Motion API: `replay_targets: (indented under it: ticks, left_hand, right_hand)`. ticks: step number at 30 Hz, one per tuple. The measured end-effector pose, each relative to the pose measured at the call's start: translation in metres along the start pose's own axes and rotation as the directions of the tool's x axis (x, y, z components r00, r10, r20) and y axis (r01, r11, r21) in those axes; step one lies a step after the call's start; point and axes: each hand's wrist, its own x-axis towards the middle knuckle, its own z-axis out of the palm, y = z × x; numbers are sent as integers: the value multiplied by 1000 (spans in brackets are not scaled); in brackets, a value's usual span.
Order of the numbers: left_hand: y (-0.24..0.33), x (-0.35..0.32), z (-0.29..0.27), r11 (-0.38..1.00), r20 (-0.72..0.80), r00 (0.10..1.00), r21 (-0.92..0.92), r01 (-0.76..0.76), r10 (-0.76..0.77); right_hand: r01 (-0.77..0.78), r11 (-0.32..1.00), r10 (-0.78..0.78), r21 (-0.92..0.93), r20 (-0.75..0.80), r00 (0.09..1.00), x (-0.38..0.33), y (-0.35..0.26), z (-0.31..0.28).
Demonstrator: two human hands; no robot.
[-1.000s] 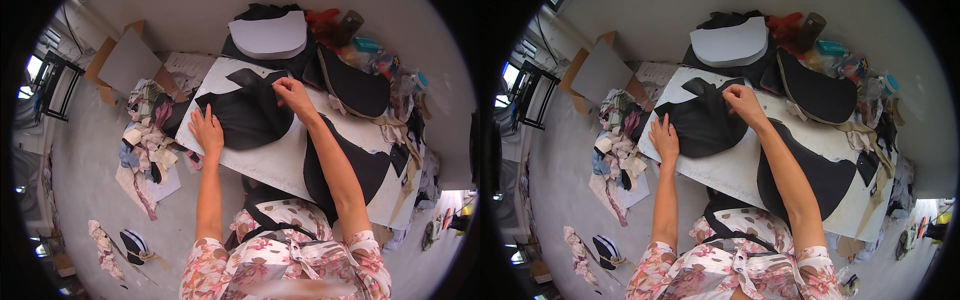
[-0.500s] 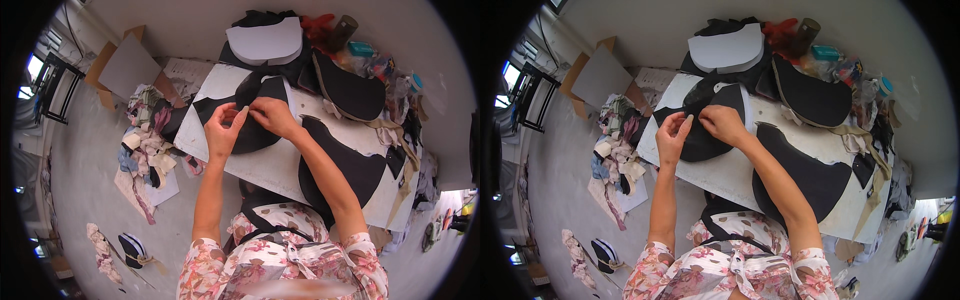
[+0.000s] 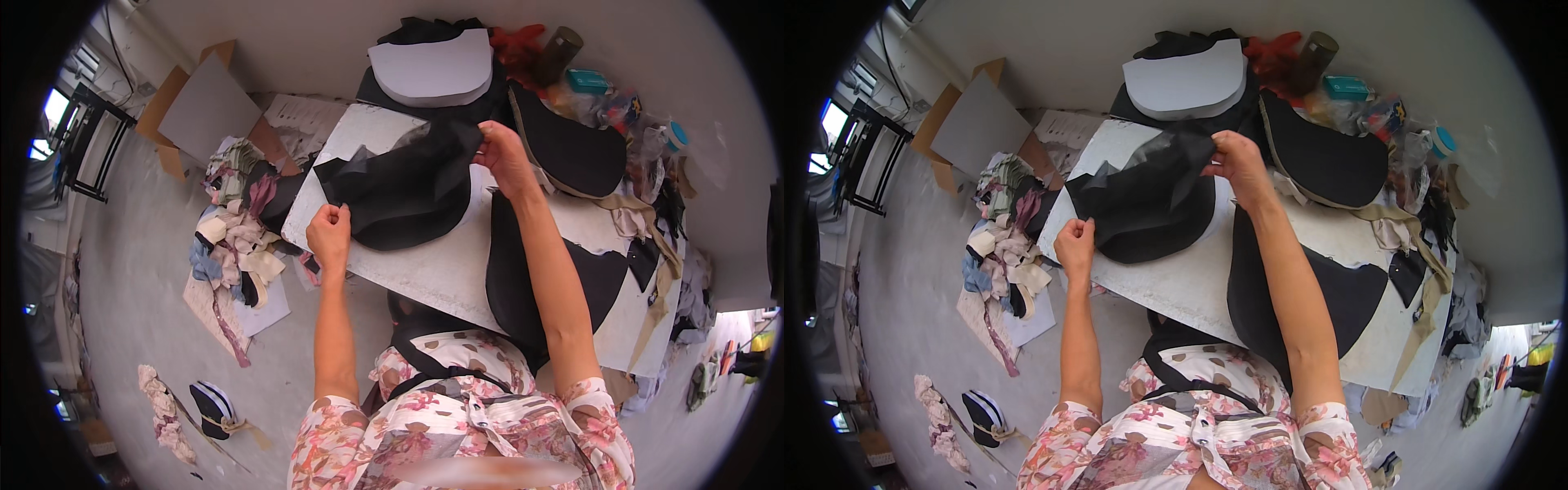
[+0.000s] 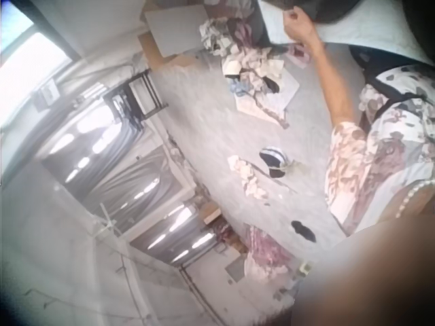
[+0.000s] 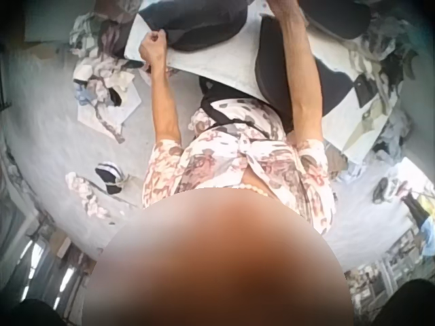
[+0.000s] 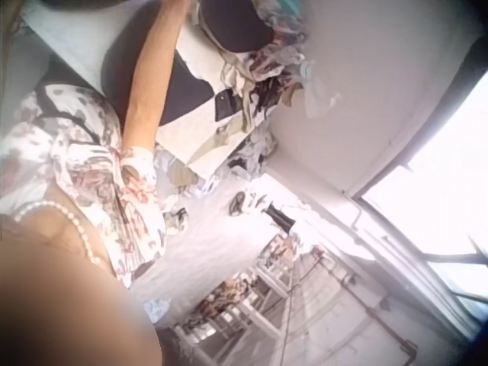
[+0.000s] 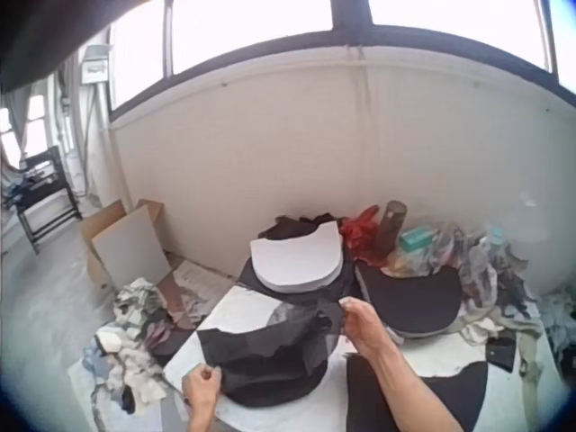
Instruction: The person repeatedly picks up, folds, and places black fabric pieces on a cluttered work table. They handle the pieces one at a time, smoothing and repositioning them without using any tools.
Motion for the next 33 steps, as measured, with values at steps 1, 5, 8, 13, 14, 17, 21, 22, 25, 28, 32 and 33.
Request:
replay_targets:
  ticks: [1, 5, 8, 13, 14, 17, 21, 22, 25, 28, 32, 33]
  left_hand:
    - [-1, -2, -1, 998, -12, 1000, 58, -2, 3]
    - [-4, 4, 1, 994, 8, 1000, 104, -28, 27]
    - [-5, 6, -4, 984, 19, 999, 175, -43, 41]
    - [84, -32, -25, 857, -49, 981, -480, -187, 186]
    - [99, -41, -28, 701, 112, 980, -712, -38, 166]
    - [133, -58, -36, 456, 436, 775, -863, 217, 458]
    - [161, -68, -38, 327, 583, 511, -798, 506, 632]
    - [155, -69, -37, 330, 587, 492, -792, 513, 643]
    - [144, -75, -36, 259, 578, 418, -752, 606, 701]
    - [152, -80, -39, 551, 666, 490, -743, 379, 562]
    - [150, -86, -29, 534, 603, 679, -769, 353, 419]
    - [158, -90, -32, 554, 537, 744, -787, 272, 397]
  right_hand:
    - [31, 997, -30, 72, -27, 999, -2, -10, -10]
    - [98, 974, -59, 205, -188, 980, -13, -60, -47]
    - [190, 956, -144, 221, -210, 967, -31, -90, -56]
    - [290, 950, -292, -112, 1, 957, -70, -132, -27]
    - [341, 925, -342, -170, 20, 939, -80, -137, -11]
    - [483, 740, -448, -468, 193, 873, -99, -136, 14]
    - [719, -21, -334, -695, 683, 650, -126, -115, 60]
    - [712, -171, -181, -682, 732, 657, -136, -110, 67]
    - [726, -349, -13, -592, 778, 628, -150, -83, 71]
    - [740, -453, 55, -497, 813, 580, -156, -59, 64]
    - [773, -274, -110, -572, 817, 566, -161, -59, 62]
    - [729, -132, -278, -672, 731, 623, -160, -69, 59]
